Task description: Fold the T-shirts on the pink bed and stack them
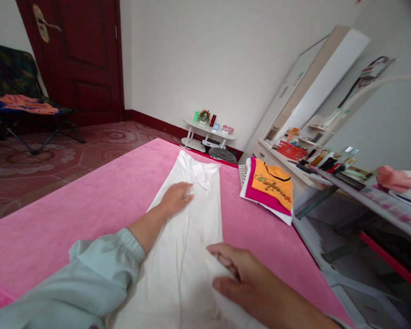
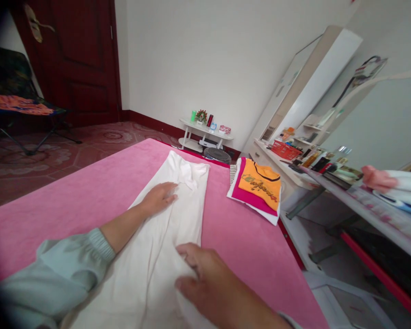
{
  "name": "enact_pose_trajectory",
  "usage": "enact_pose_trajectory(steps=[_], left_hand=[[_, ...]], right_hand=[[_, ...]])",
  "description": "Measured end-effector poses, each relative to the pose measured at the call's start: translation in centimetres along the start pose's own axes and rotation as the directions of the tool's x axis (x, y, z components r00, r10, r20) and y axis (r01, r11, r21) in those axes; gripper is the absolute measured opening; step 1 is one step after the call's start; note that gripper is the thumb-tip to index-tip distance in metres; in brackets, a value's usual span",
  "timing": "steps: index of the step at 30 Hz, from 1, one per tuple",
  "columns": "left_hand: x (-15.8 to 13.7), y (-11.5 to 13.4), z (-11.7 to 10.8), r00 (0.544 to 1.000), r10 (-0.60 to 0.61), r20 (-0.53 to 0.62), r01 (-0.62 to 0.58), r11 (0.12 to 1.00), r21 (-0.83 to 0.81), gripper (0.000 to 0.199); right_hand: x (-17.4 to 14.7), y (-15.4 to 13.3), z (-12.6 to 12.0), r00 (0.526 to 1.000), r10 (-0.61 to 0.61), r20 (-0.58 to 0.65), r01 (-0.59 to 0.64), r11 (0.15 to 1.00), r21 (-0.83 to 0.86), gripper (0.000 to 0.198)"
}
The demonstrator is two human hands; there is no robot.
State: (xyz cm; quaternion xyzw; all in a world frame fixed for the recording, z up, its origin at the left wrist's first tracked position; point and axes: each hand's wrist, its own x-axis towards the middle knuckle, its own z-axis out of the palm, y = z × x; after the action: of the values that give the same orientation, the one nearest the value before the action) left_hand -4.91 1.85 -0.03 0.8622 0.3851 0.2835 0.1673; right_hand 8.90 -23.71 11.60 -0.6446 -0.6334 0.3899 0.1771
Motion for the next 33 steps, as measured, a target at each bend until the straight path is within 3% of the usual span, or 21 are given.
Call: enact_pose_trajectory(steps=[3, 5, 7, 9, 11, 17, 25, 29, 33], left_hand=[[0.2, -0.3, 0.1, 0.999, -0.014, -0.045, 0.012, 0.999, -0.042, 0.047], [0.3, -0.4, 0.2, 0.997, -0.028, -0.071, 0.023, 0.998, -0.06, 0.046], [0.4, -0.4, 0.3, 0.994, -0.048, -0.096, 0.038, 0.994, -0.105, 0.046], [0.5, -0.4, 0.4, 0.989, -0.095, -0.113, 0.073, 0.98, -0.185, 0.045], [0.8, -0.3, 0.5, 0.98, -0.164, -0.11, 0.131, 0.957, -0.26, 0.046], [4.1, -0.1, 0.0, 0.966, -0.255, -0.026, 0.242, 0.941, -0.237, 0.048], [11.1, 2.5, 0.9, 0.899, -0.433, 0.062, 0.437, 0.883, -0.171, 0.071], [12.2, 3.5, 2.3, 0.874, -0.486, -0.005, 0.482, 0.869, -0.113, 0.042], [12.8, 2.8, 2.6, 0.867, -0.494, -0.074, 0.482, 0.866, -0.131, 0.021]], right_hand=[[0.6, -0.3, 1.2, 0.973, -0.032, 0.227, 0.025, 0.999, 0.035, 0.045], [1.8, 0.0, 1.5, 0.985, -0.053, 0.163, 0.06, 0.998, -0.034, 0.036], [3.7, 0.6, 1.4, 0.995, -0.094, -0.02, 0.09, 0.986, -0.143, 0.03], [5.8, 1.4, 1.1, 0.97, -0.158, -0.182, 0.114, 0.966, -0.231, 0.027], [7.6, 2.3, 0.9, 0.946, -0.214, -0.242, 0.146, 0.951, -0.271, 0.029], [9.1, 4.3, 1.7, 0.939, -0.327, -0.107, 0.242, 0.848, -0.471, 0.037], [9.5, 5.3, 3.2, 0.899, -0.414, -0.147, 0.242, 0.745, -0.622, 0.016], [9.3, 5.4, 3.4, 0.884, -0.437, -0.169, 0.247, 0.741, -0.624, 0.016], [8.9, 5.5, 2.9, 0.871, -0.43, -0.237, 0.301, 0.849, -0.434, 0.011]])
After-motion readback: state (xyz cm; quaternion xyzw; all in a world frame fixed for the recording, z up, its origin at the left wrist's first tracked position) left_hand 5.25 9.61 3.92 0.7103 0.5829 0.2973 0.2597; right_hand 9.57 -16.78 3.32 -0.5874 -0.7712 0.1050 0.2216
